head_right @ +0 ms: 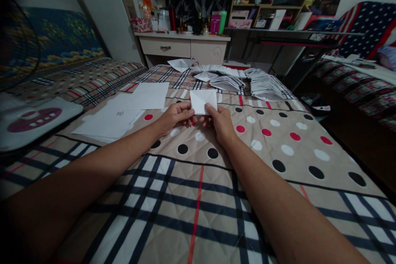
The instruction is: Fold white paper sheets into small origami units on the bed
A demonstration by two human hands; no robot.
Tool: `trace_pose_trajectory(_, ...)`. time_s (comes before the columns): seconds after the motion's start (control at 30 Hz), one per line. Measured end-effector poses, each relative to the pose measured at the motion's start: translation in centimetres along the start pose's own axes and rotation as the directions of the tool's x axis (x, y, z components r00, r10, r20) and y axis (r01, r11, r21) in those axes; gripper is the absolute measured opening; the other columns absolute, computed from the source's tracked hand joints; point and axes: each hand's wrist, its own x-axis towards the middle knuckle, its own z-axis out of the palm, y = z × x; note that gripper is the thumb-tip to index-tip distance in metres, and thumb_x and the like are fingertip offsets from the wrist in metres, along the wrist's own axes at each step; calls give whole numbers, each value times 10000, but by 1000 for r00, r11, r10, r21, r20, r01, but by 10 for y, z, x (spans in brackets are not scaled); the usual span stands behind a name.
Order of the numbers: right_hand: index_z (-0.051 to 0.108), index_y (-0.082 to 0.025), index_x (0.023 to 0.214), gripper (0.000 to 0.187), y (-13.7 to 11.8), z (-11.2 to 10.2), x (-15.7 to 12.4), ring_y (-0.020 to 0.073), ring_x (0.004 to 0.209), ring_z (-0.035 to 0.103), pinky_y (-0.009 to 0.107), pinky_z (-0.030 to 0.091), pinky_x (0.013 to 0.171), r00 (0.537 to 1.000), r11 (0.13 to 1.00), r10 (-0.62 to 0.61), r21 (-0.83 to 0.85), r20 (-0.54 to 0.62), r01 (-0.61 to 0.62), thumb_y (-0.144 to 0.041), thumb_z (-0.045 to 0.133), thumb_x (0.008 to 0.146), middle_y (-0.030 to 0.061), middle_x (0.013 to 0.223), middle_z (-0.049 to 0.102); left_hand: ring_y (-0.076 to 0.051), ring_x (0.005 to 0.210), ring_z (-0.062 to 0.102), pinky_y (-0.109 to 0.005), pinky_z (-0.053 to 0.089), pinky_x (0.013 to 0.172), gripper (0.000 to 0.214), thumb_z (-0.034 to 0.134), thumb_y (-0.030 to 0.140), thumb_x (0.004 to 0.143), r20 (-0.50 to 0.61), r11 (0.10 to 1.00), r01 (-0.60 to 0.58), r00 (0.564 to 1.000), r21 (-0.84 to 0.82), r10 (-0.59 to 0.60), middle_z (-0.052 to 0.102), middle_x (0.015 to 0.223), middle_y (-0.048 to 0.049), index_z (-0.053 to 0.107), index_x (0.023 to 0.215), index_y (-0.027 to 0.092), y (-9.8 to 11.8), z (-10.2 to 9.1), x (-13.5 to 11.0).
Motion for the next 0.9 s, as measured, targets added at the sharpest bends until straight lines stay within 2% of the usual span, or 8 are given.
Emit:
trace_pose_trajectory(0.33, 633, -162, 688, 320, 4, -1, 2, 99, 417, 513, 223, 399, 416, 1000, 1000, -13, -11, 22, 14, -462, 710, 768, 25, 572, 662, -61, 550, 586, -168, 430, 519, 280, 723, 369, 794, -8, 1000, 28, 1000, -9, -28, 701, 722, -44, 643, 852, 107, -1, 0, 0)
trace_pose_trajectory(0.57, 637, -170, 675, 375, 3, 0, 2, 107, 428, 516, 238, 414, 429, 998, 997, -39, -64, 52, 42, -528, 721, 750, 26, 572, 657, -66, 543, 592, -170, 428, 515, 217, 702, 311, 812, -53, 999, 37, 998, 36, -35, 702, 708, -49, 643, 806, 102, -3, 0, 2)
trace_pose_trajectory(0.9, 649, -157, 680, 354, 9, -2, 1, 108, 465, 547, 227, 416, 454, 991, 992, -72, -91, 114, 83, -494, 719, 766, 24, 590, 662, -62, 541, 589, -165, 426, 511, 192, 726, 269, 803, -114, 996, 73, 991, 50, -67, 697, 693, -40, 650, 810, 93, 0, 4, 1)
